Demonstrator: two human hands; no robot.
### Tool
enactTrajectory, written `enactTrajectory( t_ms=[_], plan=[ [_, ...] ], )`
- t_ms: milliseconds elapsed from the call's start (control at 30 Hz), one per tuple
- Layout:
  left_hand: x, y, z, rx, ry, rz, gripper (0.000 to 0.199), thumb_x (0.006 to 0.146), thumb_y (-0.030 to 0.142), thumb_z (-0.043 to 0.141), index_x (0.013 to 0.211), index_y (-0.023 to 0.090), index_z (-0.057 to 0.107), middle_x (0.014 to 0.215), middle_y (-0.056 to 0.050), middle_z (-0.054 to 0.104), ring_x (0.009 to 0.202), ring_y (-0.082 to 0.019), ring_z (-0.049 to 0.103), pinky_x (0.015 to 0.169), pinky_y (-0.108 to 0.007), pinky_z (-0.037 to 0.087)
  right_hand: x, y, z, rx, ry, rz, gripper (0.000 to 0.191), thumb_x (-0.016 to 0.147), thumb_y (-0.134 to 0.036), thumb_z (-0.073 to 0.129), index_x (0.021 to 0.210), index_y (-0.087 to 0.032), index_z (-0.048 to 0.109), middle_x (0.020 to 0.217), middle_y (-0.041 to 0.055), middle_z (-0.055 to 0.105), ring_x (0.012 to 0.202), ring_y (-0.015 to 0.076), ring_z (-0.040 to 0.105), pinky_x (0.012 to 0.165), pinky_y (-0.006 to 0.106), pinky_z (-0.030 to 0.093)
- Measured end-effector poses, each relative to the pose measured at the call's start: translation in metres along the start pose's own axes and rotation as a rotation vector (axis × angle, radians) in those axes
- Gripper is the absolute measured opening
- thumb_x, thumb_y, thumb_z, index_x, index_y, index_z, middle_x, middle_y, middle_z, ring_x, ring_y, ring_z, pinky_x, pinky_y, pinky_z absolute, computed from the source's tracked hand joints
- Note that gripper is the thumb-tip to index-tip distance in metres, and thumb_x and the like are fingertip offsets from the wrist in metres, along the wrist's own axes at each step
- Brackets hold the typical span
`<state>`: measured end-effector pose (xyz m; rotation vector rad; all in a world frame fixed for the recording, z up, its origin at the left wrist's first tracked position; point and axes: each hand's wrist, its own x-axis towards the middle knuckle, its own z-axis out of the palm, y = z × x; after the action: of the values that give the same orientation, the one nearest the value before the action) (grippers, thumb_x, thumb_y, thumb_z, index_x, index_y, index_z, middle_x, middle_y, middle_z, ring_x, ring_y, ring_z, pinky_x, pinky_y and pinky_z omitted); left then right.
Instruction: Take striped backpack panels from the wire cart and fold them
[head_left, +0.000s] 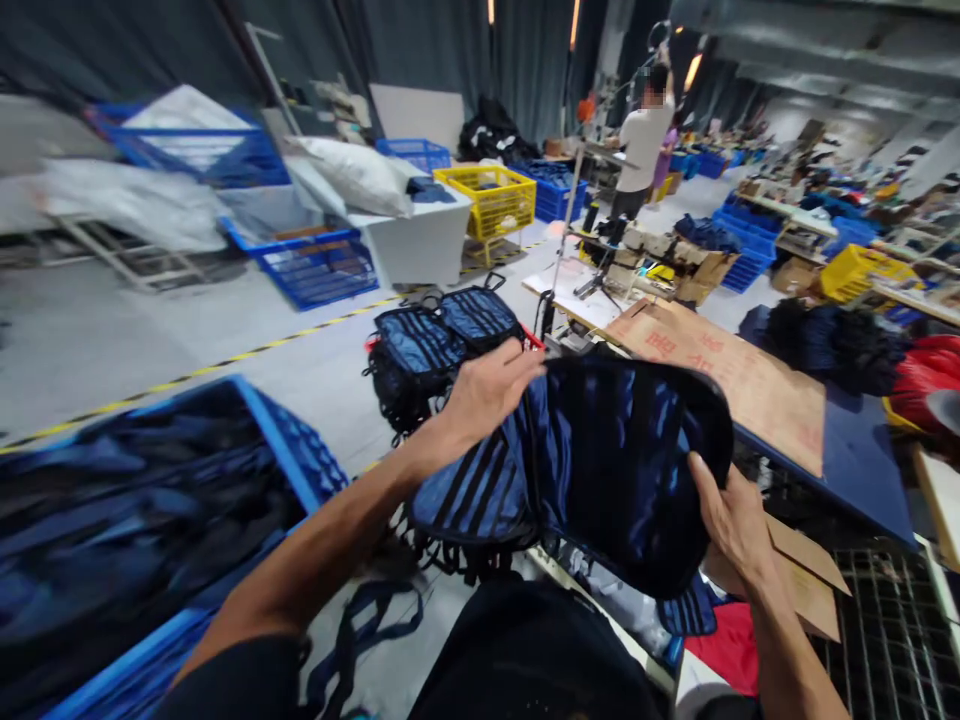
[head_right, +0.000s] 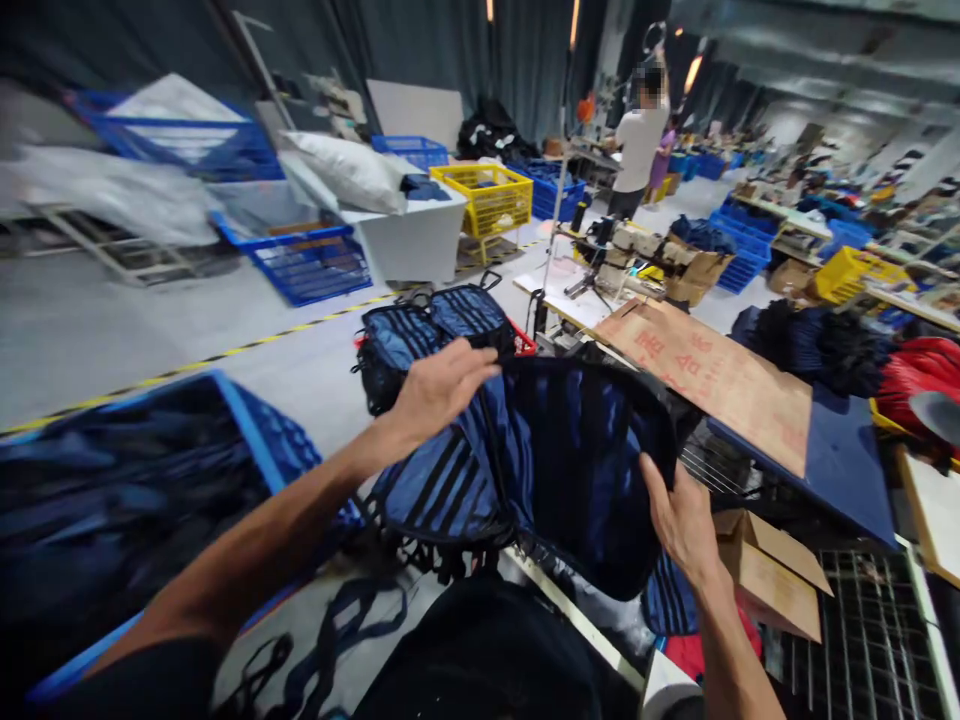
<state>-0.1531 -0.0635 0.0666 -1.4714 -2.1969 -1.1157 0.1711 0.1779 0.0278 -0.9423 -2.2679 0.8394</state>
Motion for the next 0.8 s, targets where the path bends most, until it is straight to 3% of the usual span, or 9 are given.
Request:
enactTrajectory(
  t_ms=[133,233,333,400,467,533,633,700,800],
  plan=[
    [0.039,-0.03,-0.045,0.451,0.176,0.053,0.04,0.118,0.043,0.044,0.14,0.023,0.071,0.102,-0.007,0.064,0.096,-0.021,0.064,0.083,-0.033,0.048,0.035,-0.057,0.065,0.208,0.01,0.008,0.069,0.101,-0.079,0.056,0.103,-0.013,0.078,0.095,0.0101,0.081,0.088,0.0286,0.07,0.077,0.034,0.055],
    [0.043,-0.054,-0.052,0.57,0.231,0.01,0.043,0.117,0.044,0.044,0.144,0.021,0.068,0.116,-0.012,0.068,0.115,-0.028,0.063,0.101,-0.043,0.048,0.058,-0.067,0.134,0.349,-0.041,0.009,0.073,0.102,-0.079,0.053,0.115,-0.011,0.077,0.111,0.0138,0.082,0.102,0.0314,0.072,0.089,0.038,0.056],
    [0.001,-0.086,-0.014,0.578,0.108,-0.01,0.045,0.116,0.038,0.044,0.154,0.021,0.062,0.143,-0.017,0.065,0.142,-0.033,0.052,0.122,-0.053,0.037,0.068,-0.047,0.215,0.326,-0.188,0.063,0.069,0.11,-0.069,0.041,0.132,-0.011,0.071,0.133,0.0178,0.077,0.124,0.0326,0.068,0.106,0.039,0.053],
    [-0.054,-0.105,0.032,0.533,-0.111,-0.066,0.048,0.116,0.035,0.042,0.159,0.021,0.058,0.155,-0.019,0.06,0.154,-0.034,0.045,0.13,-0.056,0.029,0.065,-0.021,0.26,0.261,-0.332,0.15,0.061,0.112,-0.061,0.042,0.141,-0.014,0.066,0.138,0.0172,0.076,0.129,0.0299,0.067,0.109,0.036,0.051],
    [-0.118,-0.119,0.08,0.477,-0.356,-0.208,0.054,0.115,0.038,0.042,0.164,0.018,0.054,0.165,-0.021,0.054,0.159,-0.037,0.041,0.133,-0.061,0.024,0.056,0.012,0.289,0.216,-0.431,0.247,0.053,0.11,-0.057,0.053,0.144,-0.016,0.062,0.129,0.0149,0.079,0.122,0.0278,0.071,0.105,0.034,0.052],
    [-0.178,-0.127,0.119,0.434,-0.533,-0.384,0.059,0.115,0.042,0.042,0.166,0.016,0.051,0.169,-0.024,0.05,0.162,-0.04,0.037,0.132,-0.066,0.023,0.041,0.052,0.298,0.185,-0.495,0.361,0.047,0.107,-0.05,0.062,0.142,-0.018,0.061,0.117,0.0113,0.081,0.108,0.0249,0.074,0.097,0.032,0.056],
    [-0.232,-0.134,0.151,0.426,-0.585,-0.485,0.062,0.115,0.043,0.038,0.168,0.013,0.048,0.17,-0.027,0.047,0.163,-0.043,0.037,0.131,-0.072,0.022,0.01,0.112,0.284,0.151,-0.594,0.558,0.03,0.109,-0.04,0.063,0.128,-0.016,0.066,0.097,0.0062,0.078,0.085,0.0192,0.074,0.079,0.029,0.058],
    [-0.24,-0.139,0.16,0.423,-0.559,-0.503,0.063,0.115,0.043,0.036,0.17,0.015,0.045,0.172,-0.026,0.045,0.165,-0.042,0.034,0.132,-0.072,0.018,-0.013,0.147,0.265,0.139,-0.65,0.678,0.025,0.11,-0.039,0.065,0.117,-0.015,0.069,0.089,0.003,0.075,0.075,0.016,0.071,0.072,0.028,0.059],
    [-0.234,-0.145,0.167,0.429,-0.551,-0.502,0.063,0.115,0.044,0.035,0.17,0.016,0.045,0.173,-0.025,0.044,0.166,-0.04,0.031,0.133,-0.072,0.014,-0.049,0.186,0.231,0.124,-0.673,0.819,0.027,0.11,-0.041,0.07,0.113,-0.015,0.071,0.096,0.0018,0.073,0.076,0.0142,0.07,0.071,0.03,0.062]
  ],
)
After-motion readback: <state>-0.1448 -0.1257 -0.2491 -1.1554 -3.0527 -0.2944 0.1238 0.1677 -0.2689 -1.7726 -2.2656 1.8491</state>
